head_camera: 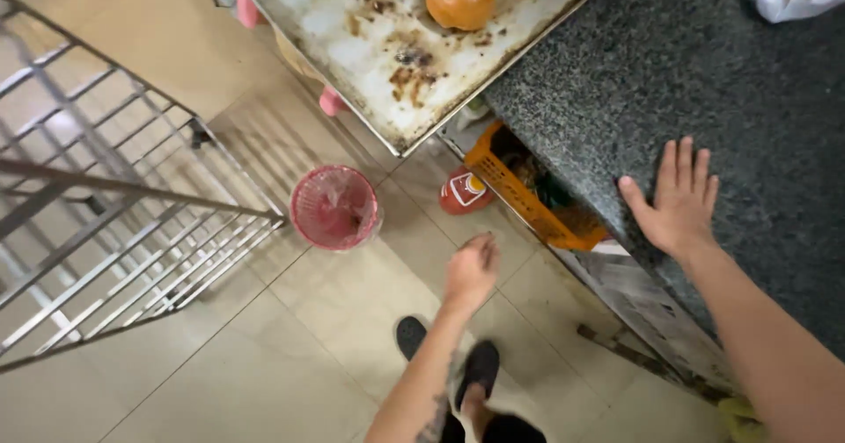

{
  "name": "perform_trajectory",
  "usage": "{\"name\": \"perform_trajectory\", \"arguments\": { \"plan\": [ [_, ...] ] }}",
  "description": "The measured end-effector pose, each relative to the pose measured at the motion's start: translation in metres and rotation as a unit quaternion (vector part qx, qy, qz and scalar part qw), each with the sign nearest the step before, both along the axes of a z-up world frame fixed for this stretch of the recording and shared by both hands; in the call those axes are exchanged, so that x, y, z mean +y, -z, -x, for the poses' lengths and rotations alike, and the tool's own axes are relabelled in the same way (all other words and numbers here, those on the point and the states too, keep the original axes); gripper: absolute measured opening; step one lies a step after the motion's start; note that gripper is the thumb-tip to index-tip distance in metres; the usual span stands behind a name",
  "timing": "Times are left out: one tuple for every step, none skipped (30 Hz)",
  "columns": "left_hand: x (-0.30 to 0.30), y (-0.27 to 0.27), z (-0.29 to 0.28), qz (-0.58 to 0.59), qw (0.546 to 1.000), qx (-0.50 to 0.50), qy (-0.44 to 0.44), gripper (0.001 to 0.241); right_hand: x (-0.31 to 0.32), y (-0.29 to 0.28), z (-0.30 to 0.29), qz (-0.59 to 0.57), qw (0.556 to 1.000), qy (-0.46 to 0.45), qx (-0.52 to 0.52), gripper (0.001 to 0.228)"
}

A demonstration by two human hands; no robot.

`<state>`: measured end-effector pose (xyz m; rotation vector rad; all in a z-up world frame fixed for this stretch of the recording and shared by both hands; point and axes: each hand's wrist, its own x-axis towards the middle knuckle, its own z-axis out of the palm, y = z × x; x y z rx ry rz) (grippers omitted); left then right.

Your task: Taking baked buns from a rack, scraping them from a tray, slicing them, and filling them with cream using a piping bag.

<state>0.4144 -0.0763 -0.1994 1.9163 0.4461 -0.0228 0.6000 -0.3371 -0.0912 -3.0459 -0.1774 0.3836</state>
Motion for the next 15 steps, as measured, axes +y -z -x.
{"name": "perform_trajectory", "arguments": {
  "plan": [
    [-0.007, 0.01, -0.021, 0.004, 1.0, 0.002, 0.005, 0.03, 0.005, 0.0, 0.002, 0.004, 1.0, 0.005, 0.002, 0.102],
    [-0.017, 0.02, -0.042, 0.006, 1.0, 0.013, -0.006, 0.025, 0.007, -0.001, 0.004, -0.006, 1.0, 0.001, -0.02, 0.099],
    [-0.028, 0.029, -0.062, 0.007, 1.0, 0.025, -0.016, 0.023, 0.01, -0.002, 0.006, -0.016, 0.999, -0.002, -0.043, 0.096],
    [-0.036, 0.045, -0.083, 0.014, 0.999, 0.026, -0.014, 0.023, 0.012, -0.003, 0.005, -0.009, 0.999, 0.0, -0.042, 0.096],
    [-0.044, 0.06, -0.103, 0.033, 0.993, 0.116, -0.002, 0.034, 0.015, -0.005, 0.005, -0.004, 0.999, 0.001, -0.038, 0.096],
    [-0.054, 0.074, -0.121, 0.052, 0.977, 0.206, 0.012, 0.044, 0.016, -0.007, 0.007, 0.002, 0.999, 0.003, -0.034, 0.095],
    [-0.065, 0.089, -0.132, 0.058, 0.976, 0.208, 0.017, 0.044, 0.016, -0.005, 0.007, 0.009, 0.999, 0.007, -0.032, 0.095],
    [-0.074, 0.103, -0.141, 0.016, 0.98, 0.199, 0.001, 0.045, 0.017, -0.004, 0.008, 0.001, 0.999, 0.001, -0.05, 0.094],
    [-0.083, 0.115, -0.15, -0.025, 0.981, 0.19, -0.015, 0.047, 0.019, -0.004, 0.01, -0.006, 0.998, -0.005, -0.068, 0.093],
    [-0.089, 0.124, -0.151, -0.024, 0.981, 0.192, -0.012, 0.047, 0.018, -0.003, 0.01, -0.004, 0.998, -0.003, -0.065, 0.093],
    [-0.095, 0.132, -0.152, -0.006, 0.983, 0.18, -0.038, 0.041, 0.017, -0.004, 0.011, -0.006, 0.996, -0.016, -0.09, 0.089],
    [-0.096, 0.14, -0.148, 0.008, 0.983, 0.17, -0.068, 0.037, 0.02, -0.003, 0.014, -0.012, 0.993, -0.032, -0.113, 0.084],
    [-0.09, 0.132, -0.136, 0.006, 0.982, 0.175, -0.069, 0.037, 0.02, 0.0, 0.016, -0.014, 0.994, -0.032, -0.107, 0.084],
    [-0.084, 0.121, -0.128, 0.038, 0.985, 0.127, -0.107, 0.028, 0.019, 0.002, 0.015, 0.006, 0.992, -0.036, -0.121, 0.083],
    [-0.078, 0.11, -0.12, 0.069, 0.984, 0.077, -0.143, 0.022, 0.019, 0.002, 0.014, 0.025, 0.99, -0.039, -0.135, 0.082]
  ]
}}
